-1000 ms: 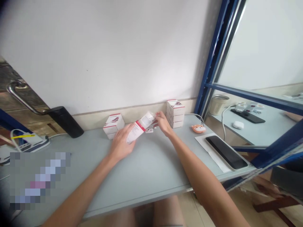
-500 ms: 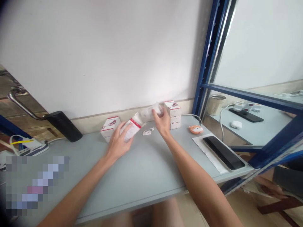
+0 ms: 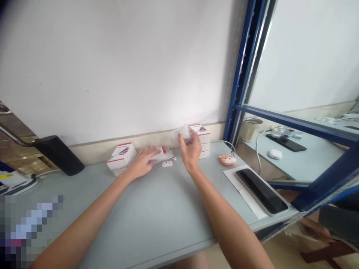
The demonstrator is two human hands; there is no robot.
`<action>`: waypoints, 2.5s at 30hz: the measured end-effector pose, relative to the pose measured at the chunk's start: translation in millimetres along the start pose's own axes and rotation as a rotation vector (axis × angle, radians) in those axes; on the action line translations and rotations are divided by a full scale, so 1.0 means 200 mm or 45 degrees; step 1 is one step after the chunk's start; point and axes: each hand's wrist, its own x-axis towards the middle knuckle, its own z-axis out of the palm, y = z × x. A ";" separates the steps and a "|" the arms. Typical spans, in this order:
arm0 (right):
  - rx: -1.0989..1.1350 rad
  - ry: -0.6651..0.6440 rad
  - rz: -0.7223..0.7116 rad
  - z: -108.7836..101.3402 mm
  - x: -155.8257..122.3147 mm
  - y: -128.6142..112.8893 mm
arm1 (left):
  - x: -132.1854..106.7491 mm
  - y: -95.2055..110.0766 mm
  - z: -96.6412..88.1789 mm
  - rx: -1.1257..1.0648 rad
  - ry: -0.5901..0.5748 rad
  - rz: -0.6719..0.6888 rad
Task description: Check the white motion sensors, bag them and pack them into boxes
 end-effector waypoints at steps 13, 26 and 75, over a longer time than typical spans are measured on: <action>0.349 -0.805 0.590 0.08 -0.18 -0.09 | -0.41 0.23 -0.11 -2.364 -0.055 -0.922; 0.420 -1.051 0.592 0.03 -0.21 -0.17 | -0.48 0.19 -0.08 -2.494 -0.131 -0.897; 0.778 -0.608 0.975 0.06 -0.12 0.01 | -0.53 0.20 -0.13 -2.437 -0.298 -0.764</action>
